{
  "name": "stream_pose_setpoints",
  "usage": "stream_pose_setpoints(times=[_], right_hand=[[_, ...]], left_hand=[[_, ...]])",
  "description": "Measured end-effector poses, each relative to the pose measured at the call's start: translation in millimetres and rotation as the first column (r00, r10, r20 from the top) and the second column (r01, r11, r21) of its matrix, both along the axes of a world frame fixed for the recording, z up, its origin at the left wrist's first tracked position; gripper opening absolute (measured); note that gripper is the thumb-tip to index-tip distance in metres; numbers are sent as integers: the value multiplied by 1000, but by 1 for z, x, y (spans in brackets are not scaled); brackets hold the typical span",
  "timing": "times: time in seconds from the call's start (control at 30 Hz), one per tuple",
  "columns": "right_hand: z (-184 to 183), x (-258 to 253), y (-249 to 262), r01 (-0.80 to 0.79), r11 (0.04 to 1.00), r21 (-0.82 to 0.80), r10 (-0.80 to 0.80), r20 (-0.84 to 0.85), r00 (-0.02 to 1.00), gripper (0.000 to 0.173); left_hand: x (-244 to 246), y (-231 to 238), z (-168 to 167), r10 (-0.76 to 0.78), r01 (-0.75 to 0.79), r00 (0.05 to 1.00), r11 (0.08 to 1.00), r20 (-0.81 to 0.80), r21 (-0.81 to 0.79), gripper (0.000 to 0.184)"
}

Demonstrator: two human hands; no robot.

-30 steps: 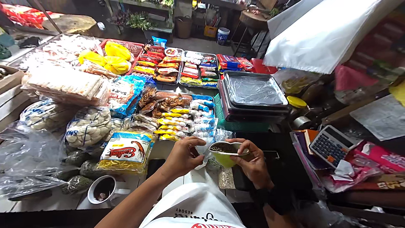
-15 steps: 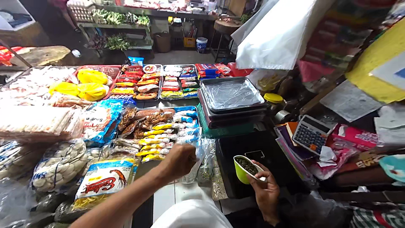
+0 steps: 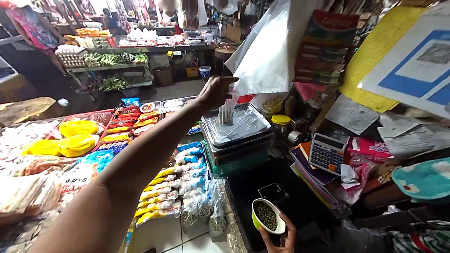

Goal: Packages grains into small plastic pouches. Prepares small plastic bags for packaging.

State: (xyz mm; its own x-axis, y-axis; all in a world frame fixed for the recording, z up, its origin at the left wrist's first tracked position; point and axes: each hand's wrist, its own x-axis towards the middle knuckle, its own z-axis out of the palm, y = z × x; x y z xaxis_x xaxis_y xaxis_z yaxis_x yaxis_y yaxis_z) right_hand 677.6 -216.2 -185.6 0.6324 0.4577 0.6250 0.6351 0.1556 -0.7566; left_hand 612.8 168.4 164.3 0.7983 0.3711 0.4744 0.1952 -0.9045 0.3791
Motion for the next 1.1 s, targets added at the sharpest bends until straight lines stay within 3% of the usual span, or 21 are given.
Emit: stream_pose_setpoints(times=[0.17, 0.3, 0.47, 0.5, 0.53, 0.6, 0.67, 0.83, 1.1], right_hand=[[0, 0, -2, -4, 1000, -10, 4, -3, 1000, 79], [-1, 0, -2, 31, 999, -27, -31, 19, 999, 81], [4, -1, 0, 51, 998, -36, -50, 38, 998, 84], [4, -1, 0, 57, 998, -40, -55, 49, 997, 85], [4, -1, -1, 57, 998, -41, -55, 54, 997, 86], [3, 1, -1, 49, 998, -45, -47, 54, 997, 92], [2, 2, -2, 27, 999, -41, -25, 41, 999, 97], [2, 4, -4, 14, 999, -46, -12, 42, 999, 102], [2, 5, -6, 12, 998, -64, -10, 28, 1000, 103]], left_hand=[[12, 42, -87, -67, 68, 998, 995, -9, 76, 18], [-4, 44, -139, -47, 47, 999, 998, -17, -29, 17], [-40, 26, -184, 3, -7, 996, 999, -95, -43, 15], [-49, 20, -192, 33, -37, 994, 999, -105, -38, 18], [-57, 13, -197, 72, -78, 989, 996, -131, -45, 36], [-73, -5, -203, 173, -192, 965, 978, -195, -85, 95], [-87, -19, -210, 252, -277, 945, 955, -207, -106, 121], [-111, -21, -239, 296, -296, 955, 955, 5, 4, 115], [-83, -21, -223, 345, -343, 939, 931, -3, -123, 118]])
